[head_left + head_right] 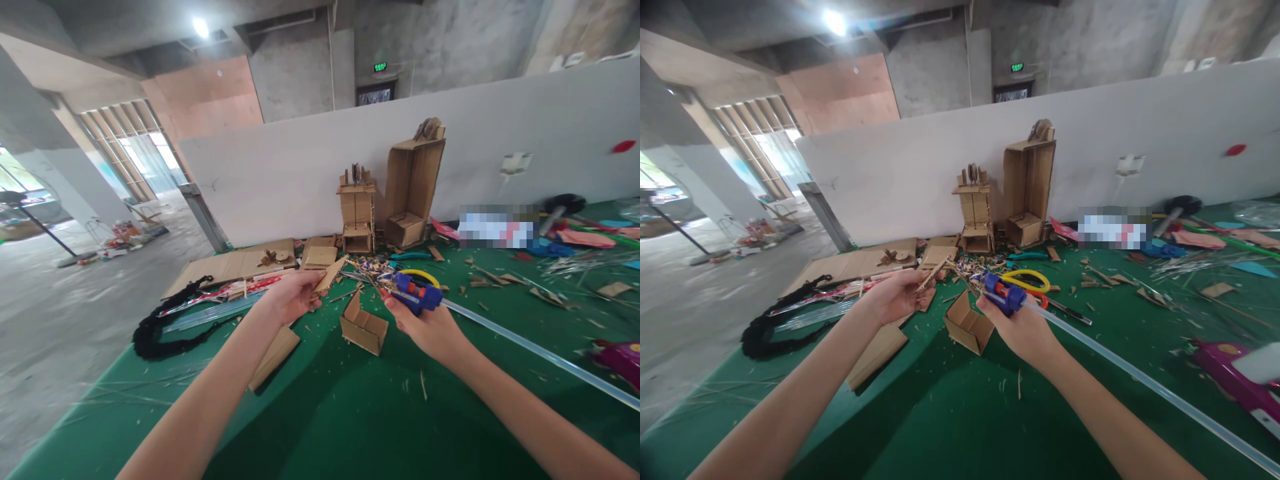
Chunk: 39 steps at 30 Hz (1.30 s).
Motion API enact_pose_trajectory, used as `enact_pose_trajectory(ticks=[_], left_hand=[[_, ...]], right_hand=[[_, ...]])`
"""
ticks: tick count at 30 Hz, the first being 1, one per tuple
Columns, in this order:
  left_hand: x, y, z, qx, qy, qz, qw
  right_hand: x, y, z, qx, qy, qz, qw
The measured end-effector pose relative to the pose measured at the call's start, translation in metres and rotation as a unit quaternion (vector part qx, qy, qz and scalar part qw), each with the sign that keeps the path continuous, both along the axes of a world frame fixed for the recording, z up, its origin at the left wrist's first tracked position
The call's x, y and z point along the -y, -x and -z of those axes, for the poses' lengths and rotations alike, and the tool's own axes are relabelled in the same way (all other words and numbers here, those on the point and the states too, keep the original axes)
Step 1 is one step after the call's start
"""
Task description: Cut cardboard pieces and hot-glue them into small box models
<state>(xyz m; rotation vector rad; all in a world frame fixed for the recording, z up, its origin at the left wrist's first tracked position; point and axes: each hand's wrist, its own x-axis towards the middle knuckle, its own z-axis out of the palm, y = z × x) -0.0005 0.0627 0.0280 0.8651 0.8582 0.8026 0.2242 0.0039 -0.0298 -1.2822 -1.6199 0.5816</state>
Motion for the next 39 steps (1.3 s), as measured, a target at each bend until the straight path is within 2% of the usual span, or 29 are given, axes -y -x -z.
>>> enact_pose_trajectory(ticks=[6,14,24,29,39], left_hand=[[0.000,0.000,0.002,0.007,0.003,-0.005,1.000],[0.000,0.001,0.000,0.013,0.007,-0.002,1.000],[-0.002,0.000,0.002,0.008,0.017,-0.029,0.999],[-0.002,0.001,0.002,0.011,0.014,-0.015,1.000],[-0.006,0.002,0.006,0.017,0.021,-0.048,0.998]], right_hand=[[-0.001,0.001,-0.003,-0.015,-0.018,0.015,1.000],[0.003,0.001,0.001,-0.008,0.021,0.000,1.000],[0.017,0.011,-0.019,0.012,0.023,-0.049,0.998],[0.021,0.012,-0.023,0.047,0.026,-0.040,0.998],[0.021,0.009,-0.016,0.060,-0.008,-0.050,0.997]])
